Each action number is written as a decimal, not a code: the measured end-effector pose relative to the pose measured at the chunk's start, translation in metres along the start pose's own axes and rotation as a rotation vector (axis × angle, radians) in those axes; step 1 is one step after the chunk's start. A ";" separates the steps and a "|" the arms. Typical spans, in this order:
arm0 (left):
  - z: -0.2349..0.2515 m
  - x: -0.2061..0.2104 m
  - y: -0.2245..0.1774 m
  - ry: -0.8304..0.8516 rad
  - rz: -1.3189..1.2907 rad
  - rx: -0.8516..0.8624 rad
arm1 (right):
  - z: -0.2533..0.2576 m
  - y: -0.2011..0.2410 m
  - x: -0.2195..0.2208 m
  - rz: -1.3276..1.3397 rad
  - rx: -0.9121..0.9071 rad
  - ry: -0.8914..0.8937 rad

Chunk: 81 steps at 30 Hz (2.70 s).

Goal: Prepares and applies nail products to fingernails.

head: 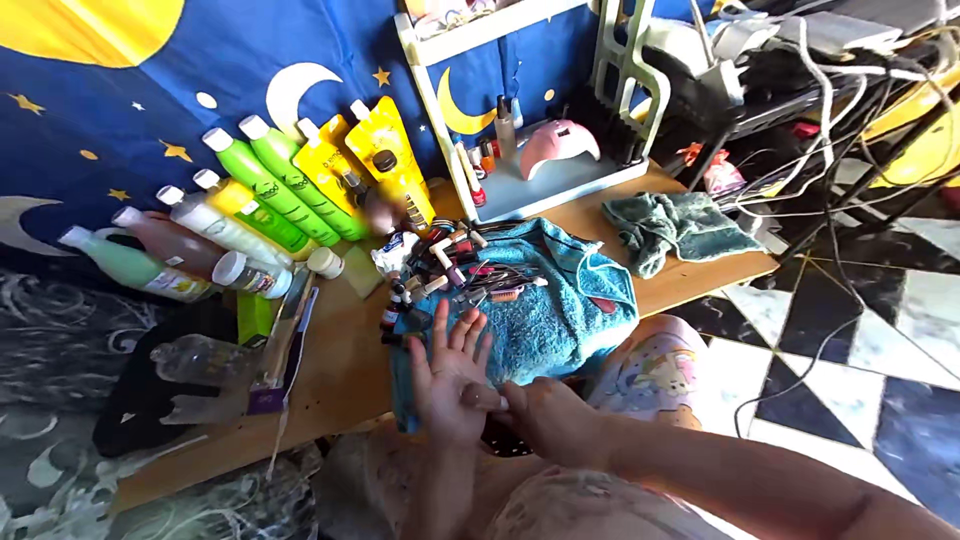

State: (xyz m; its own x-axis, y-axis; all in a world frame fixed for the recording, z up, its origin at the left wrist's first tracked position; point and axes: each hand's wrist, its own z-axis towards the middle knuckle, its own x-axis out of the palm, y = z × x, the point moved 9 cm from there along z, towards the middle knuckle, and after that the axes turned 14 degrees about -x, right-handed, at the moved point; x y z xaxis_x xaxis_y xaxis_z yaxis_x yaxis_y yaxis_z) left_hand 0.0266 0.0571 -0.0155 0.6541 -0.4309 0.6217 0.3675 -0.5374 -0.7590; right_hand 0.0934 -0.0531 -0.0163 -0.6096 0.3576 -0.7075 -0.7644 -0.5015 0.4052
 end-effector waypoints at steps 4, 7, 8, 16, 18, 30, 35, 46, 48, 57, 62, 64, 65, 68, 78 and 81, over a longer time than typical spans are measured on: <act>-0.002 -0.012 -0.012 -0.169 0.030 0.056 | -0.001 -0.005 -0.046 0.054 -0.073 -0.390; -0.002 -0.003 -0.010 -0.159 0.050 0.015 | -0.001 -0.009 -0.008 -0.009 -0.148 -0.148; -0.002 0.000 -0.012 -0.143 0.077 0.030 | 0.002 -0.008 -0.006 -0.024 -0.136 -0.085; -0.004 0.011 -0.024 -0.178 0.258 0.125 | 0.006 -0.001 -0.020 0.146 -0.079 -0.100; -0.002 0.006 -0.026 -0.202 0.259 0.147 | 0.009 0.013 -0.055 0.122 -0.189 -0.300; -0.010 0.003 -0.025 -0.064 0.178 0.118 | 0.013 0.006 -0.017 0.367 -0.124 -0.186; -0.020 0.026 -0.023 0.346 -0.222 -0.023 | 0.006 0.004 0.030 1.648 0.450 0.090; -0.030 0.018 -0.025 0.209 -0.057 0.099 | 0.012 0.005 0.022 1.949 0.514 -0.077; -0.032 0.015 -0.026 0.210 -0.042 0.123 | 0.010 -0.002 0.023 1.881 0.560 -0.110; -0.019 -0.004 -0.029 0.167 -0.144 0.097 | 0.034 0.017 -0.062 1.016 -0.010 -0.535; -0.013 0.009 -0.040 0.163 -0.073 0.121 | 0.023 0.009 0.016 0.416 0.092 0.161; -0.010 0.000 -0.045 0.089 -0.042 0.159 | 0.039 -0.003 -0.006 0.385 0.099 0.132; -0.009 -0.009 -0.046 0.034 0.019 0.200 | 0.048 -0.012 -0.025 0.351 0.100 0.095; -0.007 -0.046 -0.050 -0.213 0.537 0.419 | 0.082 -0.064 -0.080 0.148 0.131 0.063; 0.005 -0.071 -0.011 -0.197 1.156 0.649 | 0.172 -0.279 -0.125 -0.324 0.448 0.118; 0.006 -0.076 -0.015 -0.147 1.076 0.553 | 0.207 -0.315 -0.123 -0.247 0.543 0.119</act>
State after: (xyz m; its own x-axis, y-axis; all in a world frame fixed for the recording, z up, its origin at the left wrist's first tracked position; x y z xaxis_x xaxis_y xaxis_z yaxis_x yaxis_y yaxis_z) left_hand -0.0247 0.1025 -0.0527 0.8533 -0.3607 -0.3764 -0.2001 0.4401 -0.8754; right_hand 0.3658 0.2238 0.0626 -0.3967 0.3057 -0.8655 -0.8973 0.0699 0.4359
